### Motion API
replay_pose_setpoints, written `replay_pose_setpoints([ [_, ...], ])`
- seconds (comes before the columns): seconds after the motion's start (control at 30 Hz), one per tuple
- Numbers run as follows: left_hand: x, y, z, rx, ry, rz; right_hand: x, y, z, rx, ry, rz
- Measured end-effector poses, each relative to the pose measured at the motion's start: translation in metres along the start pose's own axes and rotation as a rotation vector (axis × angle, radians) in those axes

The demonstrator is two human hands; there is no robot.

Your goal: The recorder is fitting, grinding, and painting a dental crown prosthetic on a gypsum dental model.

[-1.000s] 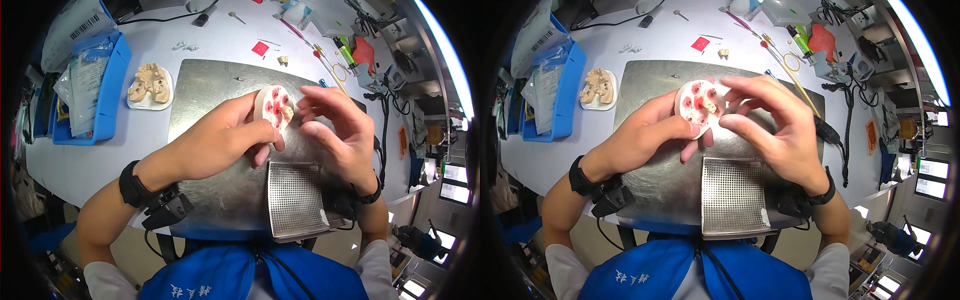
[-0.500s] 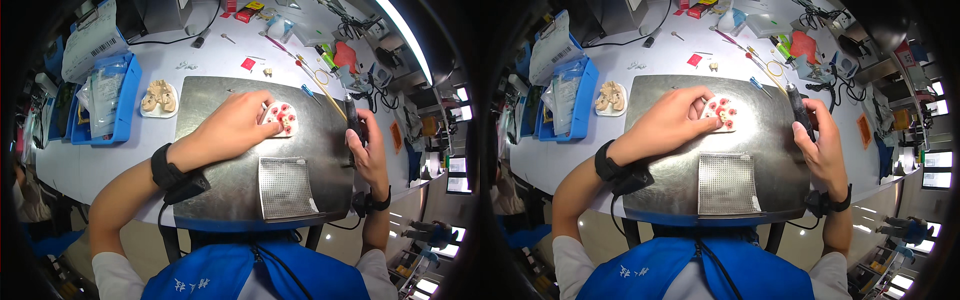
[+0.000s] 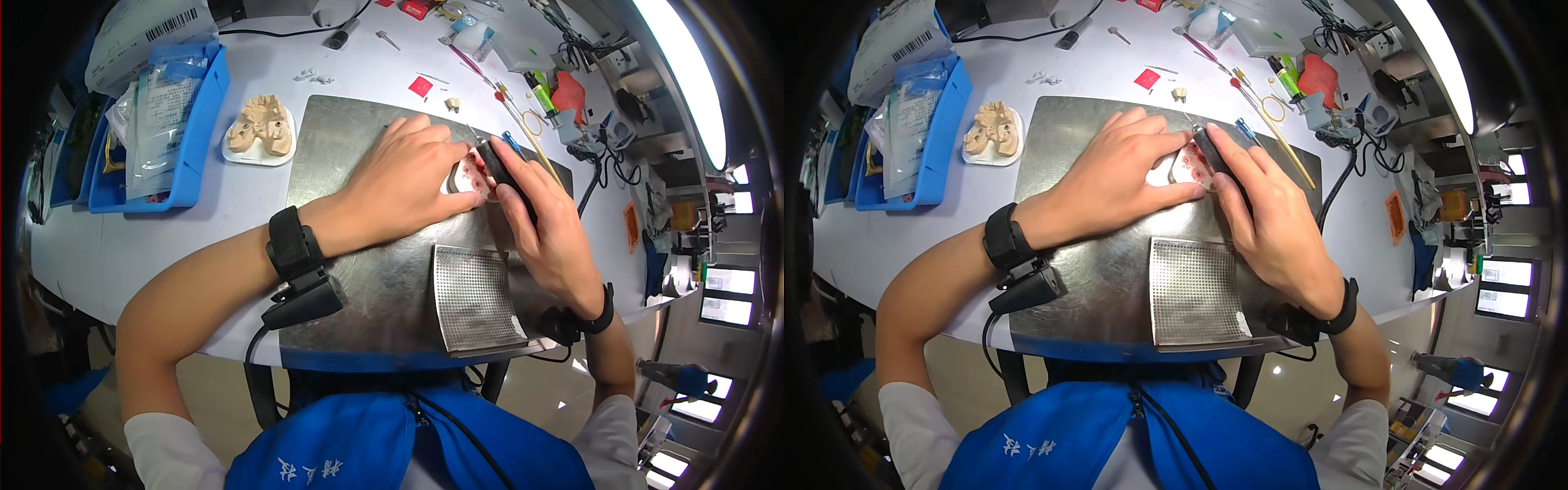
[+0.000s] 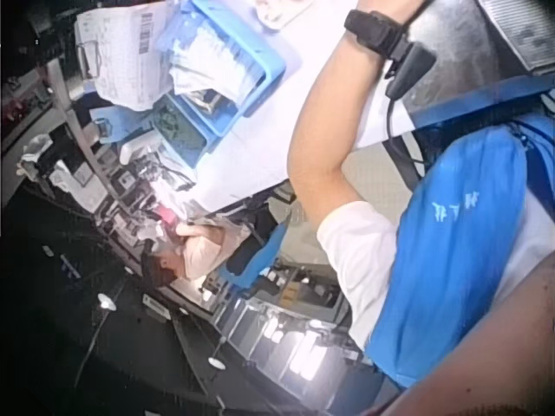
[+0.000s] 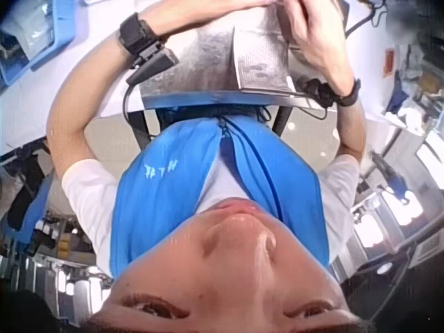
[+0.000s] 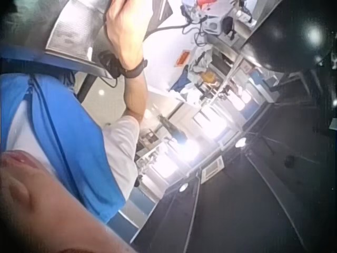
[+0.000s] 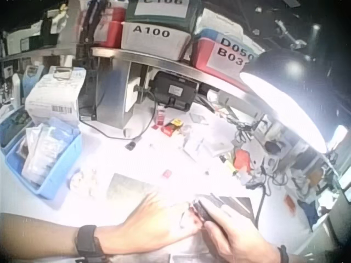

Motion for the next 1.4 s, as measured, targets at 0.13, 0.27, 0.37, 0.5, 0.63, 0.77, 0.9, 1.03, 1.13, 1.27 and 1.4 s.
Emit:
replay_pose_setpoints([
  [0.13,0.0,-0.006,-0.003,-0.038,0.015,-0.005,-0.001,-0.008,-0.006,-0.002,-0.074,0.056],
  [0.27,0.002,-0.008,-0.007,-0.036,-0.009,0.051,-0.001,-0.007,-0.009,-0.135,0.027,0.08],
  [0.37,-0.002,-0.009,-0.008,-0.031,-0.013,0.058,-0.001,-0.012,-0.006,-0.141,0.017,0.064],
  [0.5,0.0,-0.008,-0.008,-0.03,0.032,0.024,0.0,-0.013,-0.01,-0.193,0.001,0.04],
  [0.63,-0.002,-0.01,-0.007,-0.024,0.027,0.047,-0.001,-0.015,-0.013,-0.189,0.002,0.044],
  [0.77,0.001,-0.009,-0.006,-0.035,0.037,0.051,-0.002,-0.016,-0.013,-0.175,-0.043,0.051],
  [0.9,-0.002,-0.012,-0.006,-0.027,0.014,0.104,-0.002,-0.018,-0.011,-0.209,0.007,0.066],
  [1.03,-0.002,-0.01,-0.008,-0.032,0.034,0.08,-0.004,-0.015,-0.009,-0.199,0.058,0.112],
  [1.13,0.001,-0.011,-0.009,-0.016,0.035,0.073,-0.002,-0.014,-0.011,-0.216,0.066,0.112],
  [1.27,-0.001,-0.011,-0.005,-0.019,0.038,0.084,-0.004,-0.014,-0.011,-0.187,0.047,0.101],
  [1.4,0.001,-0.011,-0.008,-0.007,0.037,0.076,0.0,-0.016,-0.012,-0.217,0.02,0.066],
])
Point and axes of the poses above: each hand's wrist, its own x-axis towards the middle knuckle, its own y-axis out of the back of the hand, z = x × y, the point moved 2 cm from there along x, towards the middle knuckle, and after that the axes turned 7 degrees about x, right-handed, at the moved point
